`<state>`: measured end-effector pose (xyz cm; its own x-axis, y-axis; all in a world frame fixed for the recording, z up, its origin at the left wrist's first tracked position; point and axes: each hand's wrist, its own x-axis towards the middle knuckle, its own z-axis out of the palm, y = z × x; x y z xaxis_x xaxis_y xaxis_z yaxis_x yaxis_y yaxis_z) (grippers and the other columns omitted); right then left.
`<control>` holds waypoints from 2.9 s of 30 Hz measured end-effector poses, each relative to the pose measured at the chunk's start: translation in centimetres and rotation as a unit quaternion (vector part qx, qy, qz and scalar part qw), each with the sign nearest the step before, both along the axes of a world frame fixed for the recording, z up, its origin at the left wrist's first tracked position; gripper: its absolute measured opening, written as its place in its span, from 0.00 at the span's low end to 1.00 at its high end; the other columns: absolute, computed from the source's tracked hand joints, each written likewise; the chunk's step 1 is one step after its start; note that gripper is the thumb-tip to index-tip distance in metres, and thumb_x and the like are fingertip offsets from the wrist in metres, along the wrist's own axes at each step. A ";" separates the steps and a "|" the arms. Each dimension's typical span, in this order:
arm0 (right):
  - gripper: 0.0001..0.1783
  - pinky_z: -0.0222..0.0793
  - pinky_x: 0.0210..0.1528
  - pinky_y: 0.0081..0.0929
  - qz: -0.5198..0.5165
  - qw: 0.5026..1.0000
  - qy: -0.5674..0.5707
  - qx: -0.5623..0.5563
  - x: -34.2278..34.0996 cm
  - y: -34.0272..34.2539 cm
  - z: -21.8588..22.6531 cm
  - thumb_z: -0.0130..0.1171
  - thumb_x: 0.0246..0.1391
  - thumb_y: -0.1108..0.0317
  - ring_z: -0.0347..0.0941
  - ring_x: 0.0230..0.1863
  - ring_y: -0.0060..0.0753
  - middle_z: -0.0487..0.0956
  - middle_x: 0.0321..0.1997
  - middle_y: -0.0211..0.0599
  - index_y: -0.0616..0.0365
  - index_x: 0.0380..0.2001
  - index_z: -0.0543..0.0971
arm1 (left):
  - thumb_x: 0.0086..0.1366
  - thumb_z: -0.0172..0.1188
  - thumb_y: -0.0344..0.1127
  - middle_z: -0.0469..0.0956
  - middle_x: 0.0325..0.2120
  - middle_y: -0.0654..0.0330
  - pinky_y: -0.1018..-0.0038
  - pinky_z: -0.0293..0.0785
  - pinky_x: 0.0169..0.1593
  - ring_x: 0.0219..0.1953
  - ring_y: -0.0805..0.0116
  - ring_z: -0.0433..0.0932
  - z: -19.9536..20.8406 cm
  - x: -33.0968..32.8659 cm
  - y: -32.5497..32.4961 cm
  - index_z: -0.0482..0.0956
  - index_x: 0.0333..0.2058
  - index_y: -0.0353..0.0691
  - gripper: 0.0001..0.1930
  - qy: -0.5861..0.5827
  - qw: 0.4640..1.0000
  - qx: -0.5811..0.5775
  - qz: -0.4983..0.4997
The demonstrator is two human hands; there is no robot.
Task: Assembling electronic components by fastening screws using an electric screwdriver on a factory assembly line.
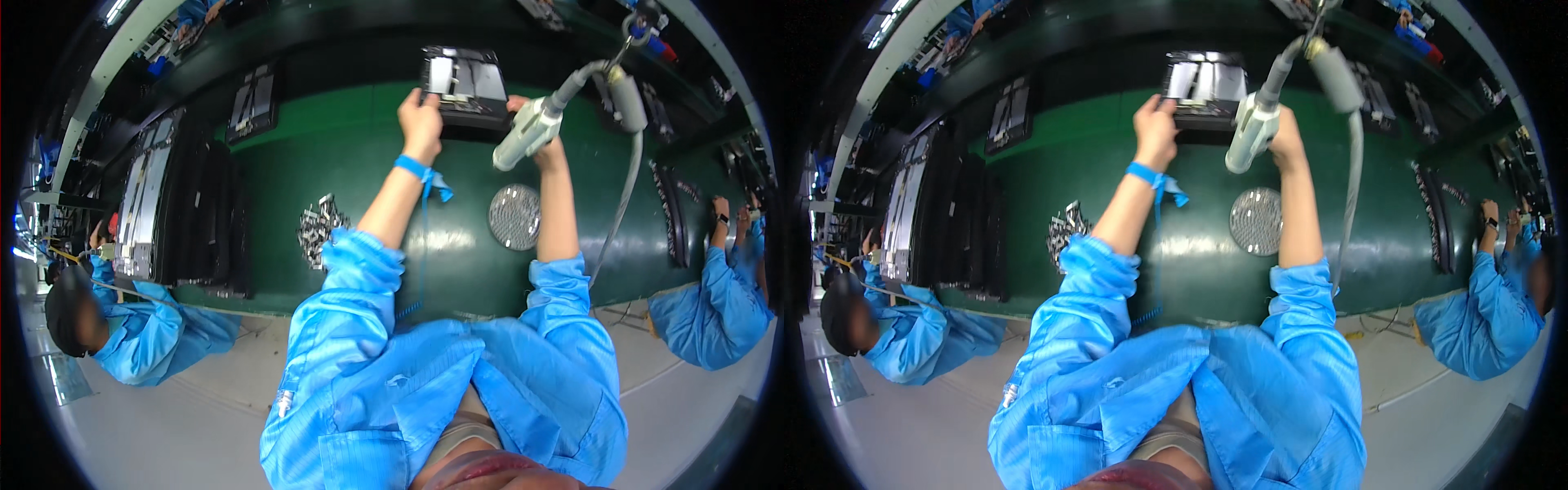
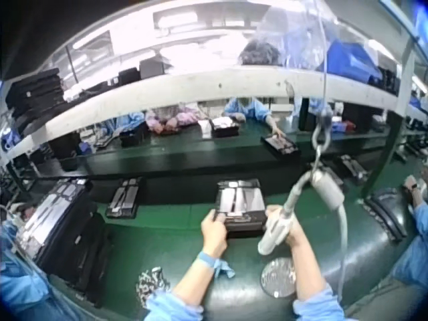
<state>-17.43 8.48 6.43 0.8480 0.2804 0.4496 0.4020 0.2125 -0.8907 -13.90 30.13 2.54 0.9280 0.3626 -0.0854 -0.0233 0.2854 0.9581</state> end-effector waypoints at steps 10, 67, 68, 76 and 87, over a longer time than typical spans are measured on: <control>0.31 0.68 0.30 0.19 -0.019 0.998 0.023 -0.060 -10.1 3.8 5.3 0.63 0.41 0.69 0.69 0.28 0.19 0.76 0.43 0.42 0.65 0.50 0.68 | 0.67 0.49 0.29 0.70 0.49 0.56 0.81 0.66 0.49 0.44 0.76 0.69 3.6 -27.1 7.1 0.54 0.61 0.28 0.27 -0.016 0.996 -0.082 -0.018; 0.25 0.64 0.21 0.15 -0.079 0.989 -0.050 0.114 -11.7 -0.3 -3.0 0.52 0.38 0.79 0.65 0.19 0.18 0.76 0.32 0.50 0.71 0.45 0.66 | 0.55 0.61 0.35 0.71 0.54 0.56 0.78 0.66 0.42 0.46 0.69 0.72 0.3 -27.6 8.1 0.68 0.55 0.35 0.28 -0.037 0.893 0.438 -0.095; 0.25 0.64 0.21 0.15 -0.080 0.989 -0.049 0.114 -11.8 -0.1 -2.9 0.52 0.38 0.79 0.65 0.19 0.18 0.76 0.32 0.50 0.71 0.45 0.66 | 0.55 0.61 0.35 0.71 0.53 0.56 0.78 0.66 0.42 0.45 0.69 0.72 0.2 -27.6 8.1 0.68 0.55 0.35 0.28 -0.036 0.894 0.437 -0.094; 0.26 0.64 0.22 0.14 -0.194 0.975 -0.069 0.081 -11.9 0.8 -2.8 0.51 0.37 0.79 0.65 0.19 0.18 0.76 0.34 0.53 0.71 0.46 0.65 | 0.54 0.61 0.34 0.72 0.52 0.56 0.78 0.67 0.42 0.46 0.69 0.72 0.2 -27.6 8.1 0.68 0.55 0.36 0.28 -0.041 0.896 0.434 -0.089; 0.26 0.65 0.22 0.15 -0.212 0.973 -0.066 0.058 -12.1 1.3 -1.8 0.55 0.39 0.80 0.68 0.21 0.19 0.76 0.37 0.51 0.72 0.47 0.67 | 0.53 0.61 0.31 0.70 0.53 0.55 0.75 0.68 0.44 0.50 0.64 0.72 0.4 -27.7 8.2 0.68 0.55 0.38 0.29 -0.025 0.897 0.429 -0.105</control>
<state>-29.58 9.76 4.61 0.8092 -0.1418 0.5701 0.5846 0.0989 -0.8053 -41.57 38.31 2.97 0.9784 0.0908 0.1856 -0.1053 -0.5537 0.8260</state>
